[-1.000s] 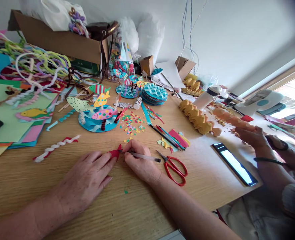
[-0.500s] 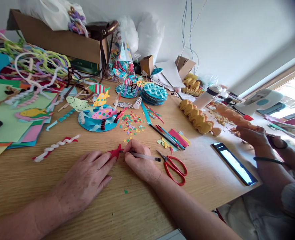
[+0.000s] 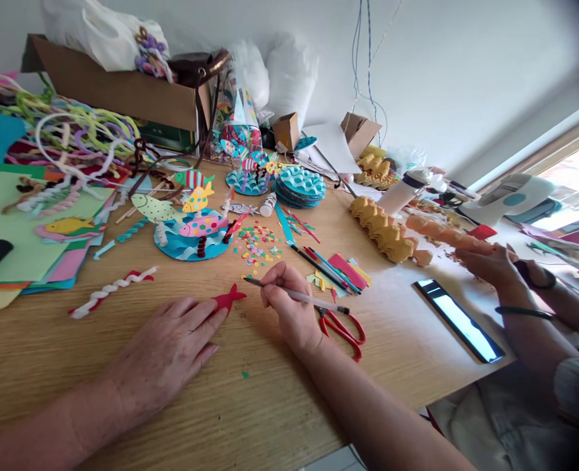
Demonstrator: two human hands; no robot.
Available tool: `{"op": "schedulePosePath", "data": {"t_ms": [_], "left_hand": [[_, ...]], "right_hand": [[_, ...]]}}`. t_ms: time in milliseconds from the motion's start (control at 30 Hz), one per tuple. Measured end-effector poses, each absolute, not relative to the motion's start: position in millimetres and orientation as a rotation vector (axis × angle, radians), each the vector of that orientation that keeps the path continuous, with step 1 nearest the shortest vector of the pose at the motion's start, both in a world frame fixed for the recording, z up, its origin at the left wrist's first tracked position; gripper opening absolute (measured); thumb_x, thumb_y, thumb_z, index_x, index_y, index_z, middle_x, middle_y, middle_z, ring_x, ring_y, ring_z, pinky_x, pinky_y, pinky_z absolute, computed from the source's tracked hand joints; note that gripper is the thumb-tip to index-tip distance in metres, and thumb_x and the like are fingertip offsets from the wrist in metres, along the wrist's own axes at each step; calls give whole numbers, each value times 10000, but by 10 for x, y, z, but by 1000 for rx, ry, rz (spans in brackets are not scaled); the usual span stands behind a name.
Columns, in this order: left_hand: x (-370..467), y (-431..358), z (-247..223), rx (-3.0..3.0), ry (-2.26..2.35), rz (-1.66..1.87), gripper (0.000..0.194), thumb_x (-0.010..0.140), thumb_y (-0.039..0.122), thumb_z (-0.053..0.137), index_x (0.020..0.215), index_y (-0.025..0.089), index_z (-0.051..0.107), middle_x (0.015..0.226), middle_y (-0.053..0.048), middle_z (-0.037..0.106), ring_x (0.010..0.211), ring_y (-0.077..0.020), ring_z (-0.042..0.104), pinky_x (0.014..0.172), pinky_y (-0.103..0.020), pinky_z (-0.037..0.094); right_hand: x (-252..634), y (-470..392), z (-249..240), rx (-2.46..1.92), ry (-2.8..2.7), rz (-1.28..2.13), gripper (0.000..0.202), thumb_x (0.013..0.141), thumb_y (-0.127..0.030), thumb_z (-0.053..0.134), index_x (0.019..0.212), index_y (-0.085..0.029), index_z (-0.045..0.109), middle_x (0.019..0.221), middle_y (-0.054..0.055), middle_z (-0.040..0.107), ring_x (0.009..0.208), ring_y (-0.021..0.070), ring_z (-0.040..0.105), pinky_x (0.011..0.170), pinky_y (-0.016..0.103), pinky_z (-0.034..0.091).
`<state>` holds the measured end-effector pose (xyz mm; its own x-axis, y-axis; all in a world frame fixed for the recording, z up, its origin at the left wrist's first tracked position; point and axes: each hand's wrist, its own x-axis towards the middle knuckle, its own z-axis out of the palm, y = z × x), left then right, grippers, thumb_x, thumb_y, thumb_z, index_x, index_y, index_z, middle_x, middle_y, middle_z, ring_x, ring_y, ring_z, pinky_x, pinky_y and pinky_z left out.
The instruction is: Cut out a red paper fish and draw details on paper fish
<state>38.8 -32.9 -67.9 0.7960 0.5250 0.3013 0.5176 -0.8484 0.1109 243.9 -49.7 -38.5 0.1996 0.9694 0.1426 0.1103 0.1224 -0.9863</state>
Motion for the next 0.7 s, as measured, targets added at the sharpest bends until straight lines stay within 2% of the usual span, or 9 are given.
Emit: {"op": "schedulePosePath", "data": {"t_ms": [100,233,367,467,533,700], "left_hand": [[343,-298,-674,2931,833,625,341,948,227,409,1254,188,556,1166,-79,654,990,-230,595,871,-385,496],[227,-164,-592,2862,903,859,268,989,307,368,1142,190,556,1105,-75,625,1015,-199,597,875,-338,492],[110,20,-544,2805,1016,801,244,981,356,383,1016,203,570,985,-46,647,934,-203,613,822,-349,495],[85,93,-566,2762,1055,637,254,951,398,423,960,206,589,950,-39,664,906,-214,617,799,-354,494],[109,89,-586,2772,1037,562,271,914,436,475,944,200,607,947,-51,673,904,-233,614,806,-374,489],[212,-9,-600,2780,1003,498,220,845,390,570,921,192,630,934,-68,656,890,-263,602,788,-393,476]], "right_hand": [[2484,-471,-364,-1245,-1142,853,46,689,-230,485,731,-213,494,538,-67,461,502,102,408,488,220,320],[2560,-421,-407,-1302,-1254,760,112,794,-260,508,872,-206,568,664,-46,510,565,100,437,524,214,349],[2621,-380,-461,-1398,-1515,729,187,882,-315,489,869,-189,626,701,-16,565,630,115,507,589,226,388],[2634,-363,-464,-1491,-1659,664,116,845,-235,538,892,-186,632,742,-10,608,668,121,549,632,228,405],[2628,-362,-456,-1538,-1749,667,162,808,-196,588,966,-185,620,783,-7,632,672,122,567,637,227,411],[2576,-391,-453,-1583,-1941,660,243,794,-215,676,1016,-179,583,788,8,655,686,145,596,618,229,411]]}}
